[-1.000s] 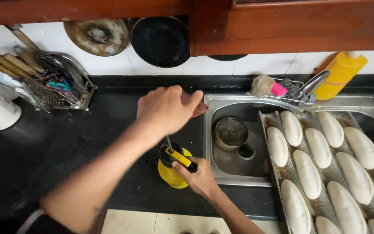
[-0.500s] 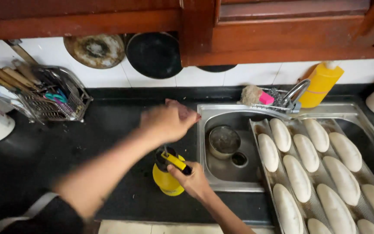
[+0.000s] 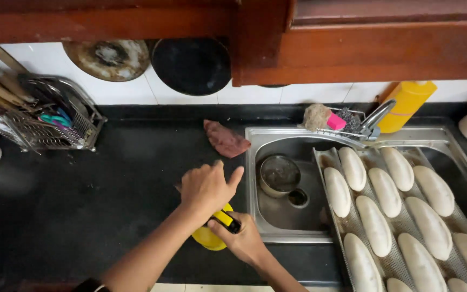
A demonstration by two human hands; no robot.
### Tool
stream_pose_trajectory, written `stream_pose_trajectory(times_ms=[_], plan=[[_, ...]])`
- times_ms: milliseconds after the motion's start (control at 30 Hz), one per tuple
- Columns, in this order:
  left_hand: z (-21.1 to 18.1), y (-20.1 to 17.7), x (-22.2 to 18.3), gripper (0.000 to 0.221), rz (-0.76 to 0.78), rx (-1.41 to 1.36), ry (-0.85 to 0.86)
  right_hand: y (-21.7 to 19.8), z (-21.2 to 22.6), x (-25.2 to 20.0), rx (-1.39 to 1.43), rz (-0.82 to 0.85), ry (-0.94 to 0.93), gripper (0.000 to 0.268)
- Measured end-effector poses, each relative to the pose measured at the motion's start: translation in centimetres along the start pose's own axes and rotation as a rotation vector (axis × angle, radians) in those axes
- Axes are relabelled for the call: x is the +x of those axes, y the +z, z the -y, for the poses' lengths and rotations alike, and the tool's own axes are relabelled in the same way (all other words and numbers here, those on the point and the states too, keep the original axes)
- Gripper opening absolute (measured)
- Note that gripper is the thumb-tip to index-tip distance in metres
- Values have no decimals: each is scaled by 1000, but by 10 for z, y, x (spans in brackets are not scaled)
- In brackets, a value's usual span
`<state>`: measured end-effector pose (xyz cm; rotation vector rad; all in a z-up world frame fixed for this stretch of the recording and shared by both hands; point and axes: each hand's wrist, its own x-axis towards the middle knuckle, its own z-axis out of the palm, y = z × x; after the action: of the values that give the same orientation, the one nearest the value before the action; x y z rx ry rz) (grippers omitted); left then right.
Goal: The person is taking trays of shaped bread dough from a rack, moving them to a sink area, and spraying them with water using a spray bottle.
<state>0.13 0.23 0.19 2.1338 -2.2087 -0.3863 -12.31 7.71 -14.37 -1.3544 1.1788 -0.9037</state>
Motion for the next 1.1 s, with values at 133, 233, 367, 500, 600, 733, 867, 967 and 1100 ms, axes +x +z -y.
stream_pose_trajectory(times_ms=[133,233,367,500,600,733,867,967,1100], plan=[[13,32,8,55,-391,-117,167,-2,5,0,14,-3,56,34],[40,36,9,39,-827,-351,251,-2,3,6,13,-5,98,31],[112,70,4,46,-810,-795,-354,-19,12,-2,112,10,123,35],[98,92,-21,54,-228,-1205,-459,-40,11,-35,169,-127,76,42],[56,94,-38,42,-167,-1614,-250,-63,42,-74,66,-99,34,43],[15,101,-52,29,33,-1982,-170,-86,72,-130,-52,-55,-36,58],[-20,113,-65,17,292,-2231,-84,-102,98,-185,-19,-12,-12,73],[-50,116,-77,27,494,-2213,-6,-100,133,-219,115,-58,-103,77],[-92,119,-91,26,732,-2312,30,-111,147,-254,141,-146,-109,86]])
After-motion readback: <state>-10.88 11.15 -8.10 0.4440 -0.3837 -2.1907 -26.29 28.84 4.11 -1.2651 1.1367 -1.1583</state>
